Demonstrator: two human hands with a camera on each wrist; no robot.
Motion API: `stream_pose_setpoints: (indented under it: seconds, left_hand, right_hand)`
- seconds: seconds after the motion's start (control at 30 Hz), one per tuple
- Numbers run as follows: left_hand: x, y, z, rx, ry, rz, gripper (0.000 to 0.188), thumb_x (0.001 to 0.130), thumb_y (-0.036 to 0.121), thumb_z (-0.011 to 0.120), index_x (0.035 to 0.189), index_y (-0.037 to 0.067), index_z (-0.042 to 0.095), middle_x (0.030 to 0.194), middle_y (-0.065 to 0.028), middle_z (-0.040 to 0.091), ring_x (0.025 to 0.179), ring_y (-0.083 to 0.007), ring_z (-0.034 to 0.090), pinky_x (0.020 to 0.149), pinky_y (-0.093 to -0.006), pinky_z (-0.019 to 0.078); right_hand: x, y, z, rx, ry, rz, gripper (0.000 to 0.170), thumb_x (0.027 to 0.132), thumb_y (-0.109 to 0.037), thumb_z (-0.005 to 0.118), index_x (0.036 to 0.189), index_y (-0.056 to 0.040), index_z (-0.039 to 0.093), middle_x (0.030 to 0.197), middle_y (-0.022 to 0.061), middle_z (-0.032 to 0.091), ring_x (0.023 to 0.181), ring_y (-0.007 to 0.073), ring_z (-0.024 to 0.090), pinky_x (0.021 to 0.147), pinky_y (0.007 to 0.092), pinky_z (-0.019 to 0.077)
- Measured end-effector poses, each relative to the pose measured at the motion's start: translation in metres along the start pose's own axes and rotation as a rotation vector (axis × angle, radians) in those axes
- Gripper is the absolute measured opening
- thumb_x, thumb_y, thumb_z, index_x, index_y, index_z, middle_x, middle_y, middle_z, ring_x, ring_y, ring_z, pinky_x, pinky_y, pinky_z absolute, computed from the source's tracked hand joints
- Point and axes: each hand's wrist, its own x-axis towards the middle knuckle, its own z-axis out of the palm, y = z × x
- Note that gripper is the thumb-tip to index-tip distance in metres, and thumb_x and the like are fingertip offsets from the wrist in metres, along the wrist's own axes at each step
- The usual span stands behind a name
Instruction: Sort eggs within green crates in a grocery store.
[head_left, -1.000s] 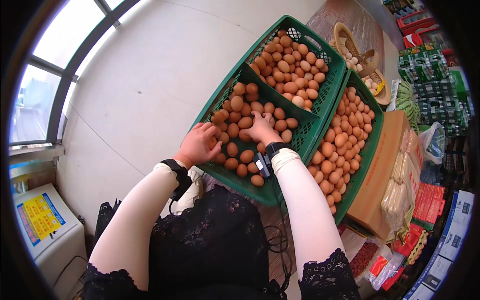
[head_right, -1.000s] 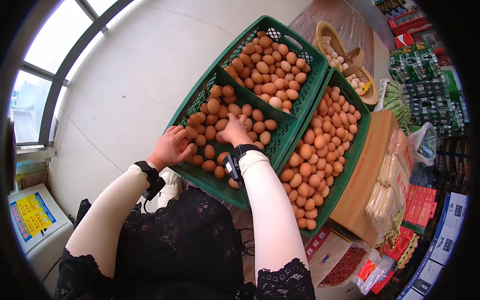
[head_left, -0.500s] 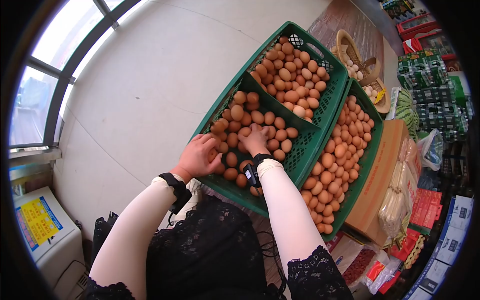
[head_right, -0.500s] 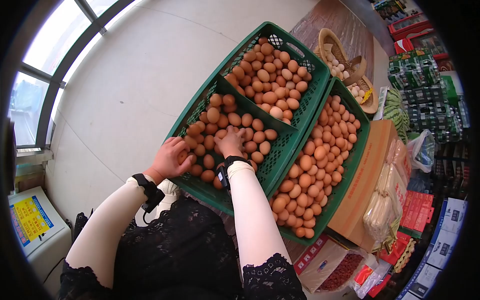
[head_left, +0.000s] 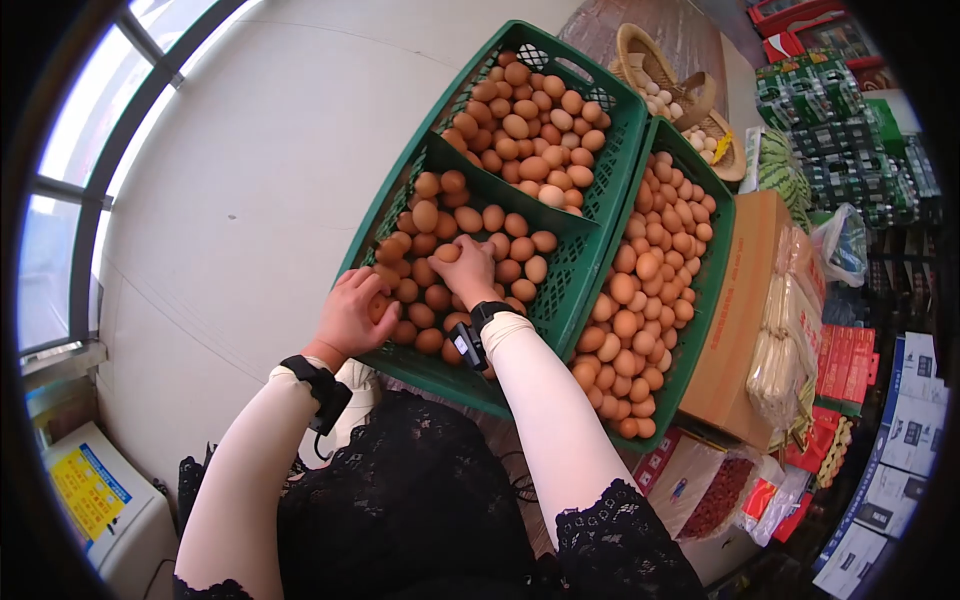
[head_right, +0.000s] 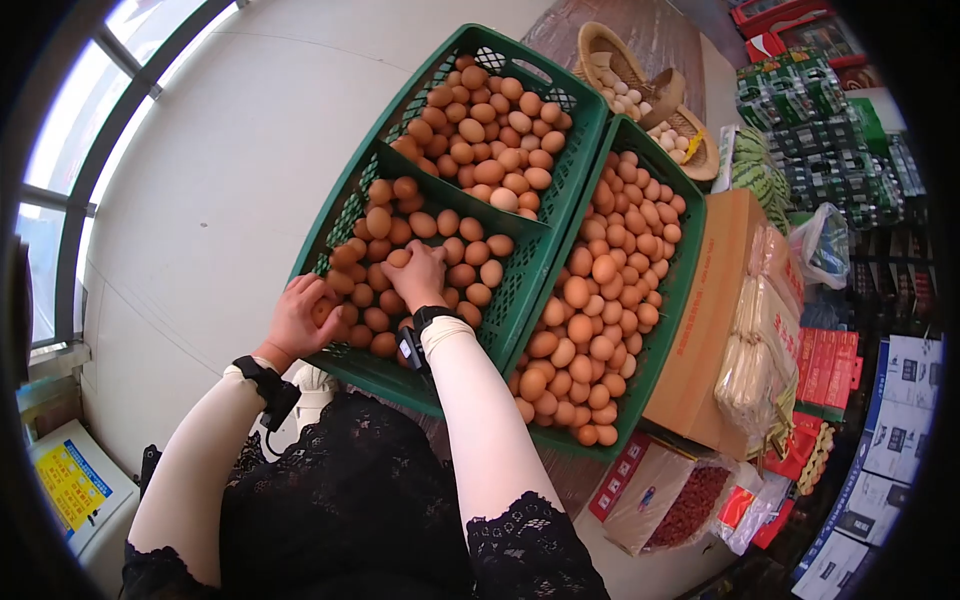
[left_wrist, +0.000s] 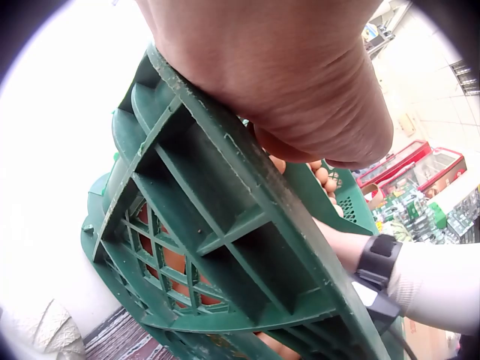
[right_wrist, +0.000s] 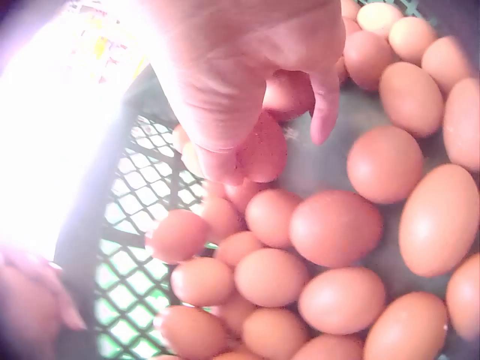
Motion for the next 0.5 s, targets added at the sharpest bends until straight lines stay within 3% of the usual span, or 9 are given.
stream_pose_setpoints:
  seconds: [0.07, 0.13, 0.17, 0.2, 0.27, 0.33, 0.4, 0.43, 0.5]
  left_hand:
    - [0.001, 0.003, -0.002, 0.011, -0.013, 0.0, 0.02, 0.073, 0.02, 0.067, 0.081, 0.006, 0.055, 0.082, -0.0109, 0.054, 0.081, -0.0345, 0.054, 0.077, -0.0418, 0.0466]
    - [0.0, 0.002, 0.0, 0.01, -0.017, 0.007, 0.02, 0.073, 0.02, 0.067, 0.081, 0.006, 0.054, 0.082, -0.011, 0.053, 0.081, -0.0344, 0.054, 0.077, -0.0418, 0.0463]
    - [0.0, 0.002, 0.0, 0.026, -0.014, -0.002, 0.02, 0.073, 0.02, 0.066, 0.081, 0.006, 0.054, 0.082, -0.0111, 0.053, 0.082, -0.0343, 0.053, 0.077, -0.0417, 0.0461]
    - [0.0, 0.001, 0.001, 0.018, -0.012, 0.005, 0.02, 0.073, 0.02, 0.066, 0.081, 0.006, 0.054, 0.082, -0.0111, 0.053, 0.082, -0.0343, 0.053, 0.077, -0.0417, 0.0461]
    - [-0.001, 0.001, 0.001, 0.03, -0.018, 0.009, 0.02, 0.073, 0.019, 0.066, 0.081, 0.006, 0.054, 0.083, -0.0112, 0.053, 0.083, -0.0343, 0.053, 0.077, -0.0415, 0.046]
    - [0.0, 0.005, 0.0, 0.021, -0.019, -0.002, 0.02, 0.072, 0.019, 0.067, 0.081, 0.006, 0.054, 0.083, -0.0112, 0.053, 0.082, -0.0344, 0.053, 0.077, -0.0412, 0.0459]
    - [0.0, 0.005, -0.001, 0.025, -0.02, 0.0, 0.02, 0.072, 0.018, 0.066, 0.08, 0.006, 0.054, 0.083, -0.0111, 0.052, 0.082, -0.0342, 0.053, 0.077, -0.0413, 0.0458]
    - [0.001, 0.005, -0.001, 0.024, -0.015, 0.004, 0.02, 0.072, 0.018, 0.066, 0.08, 0.006, 0.054, 0.083, -0.0111, 0.052, 0.082, -0.0342, 0.053, 0.077, -0.0413, 0.0458]
    - [0.001, 0.005, -0.001, 0.04, -0.028, 0.01, 0.019, 0.072, 0.018, 0.066, 0.08, 0.006, 0.053, 0.082, -0.0111, 0.052, 0.082, -0.0341, 0.053, 0.078, -0.0414, 0.0458]
  right_hand:
    - [-0.01, -0.012, -0.046, 0.29, -0.096, -0.011, 0.054, 0.068, -0.042, 0.079, 0.103, -0.0065, 0.061, 0.107, 0.0213, 0.053, 0.1, 0.0346, 0.055, 0.09, 0.0391, 0.0467]
    - [-0.023, 0.0, -0.099, 0.359, -0.03, -0.116, 0.052, 0.069, -0.041, 0.081, 0.103, -0.0071, 0.062, 0.104, 0.016, 0.053, 0.097, 0.0288, 0.055, 0.085, 0.0352, 0.0482]
    - [-0.039, 0.0, -0.135, 0.3, 0.103, -0.14, 0.05, 0.069, -0.039, 0.082, 0.102, -0.0071, 0.062, 0.105, 0.0146, 0.052, 0.097, 0.027, 0.054, 0.084, 0.035, 0.048]
    - [-0.045, 0.018, -0.169, 0.291, 0.1, -0.119, 0.049, 0.07, -0.039, 0.081, 0.102, -0.0072, 0.062, 0.109, 0.0165, 0.051, 0.095, 0.0269, 0.055, 0.085, 0.0347, 0.048]
    - [-0.052, 0.083, -0.22, 0.399, 0.252, 0.03, 0.049, 0.074, -0.037, 0.08, 0.103, -0.0036, 0.06, 0.101, 0.0097, 0.056, 0.094, 0.0194, 0.057, 0.081, 0.0316, 0.049]
    - [-0.075, 0.109, -0.276, 0.477, 0.35, 0.287, 0.047, 0.076, -0.032, 0.08, 0.105, -0.0008, 0.059, 0.096, 0.0062, 0.063, 0.081, 0.0135, 0.059, 0.069, 0.0265, 0.0505]
    - [-0.08, 0.206, -0.299, 0.294, 0.426, 0.443, 0.043, 0.077, -0.031, 0.078, 0.103, -0.0026, 0.059, 0.095, 0.0063, 0.064, 0.081, 0.0123, 0.059, 0.069, 0.0268, 0.0509]
    - [-0.086, 0.235, -0.302, 0.143, 0.465, 0.504, 0.045, 0.076, -0.031, 0.079, 0.103, -0.0012, 0.059, 0.098, 0.0086, 0.065, 0.082, 0.0141, 0.061, 0.071, 0.0276, 0.051]
    - [-0.1, 0.256, -0.3, 0.132, 0.404, 0.509, 0.047, 0.074, -0.032, 0.08, 0.102, -0.0004, 0.059, 0.097, 0.0108, 0.066, 0.085, 0.0166, 0.062, 0.074, 0.029, 0.0511]
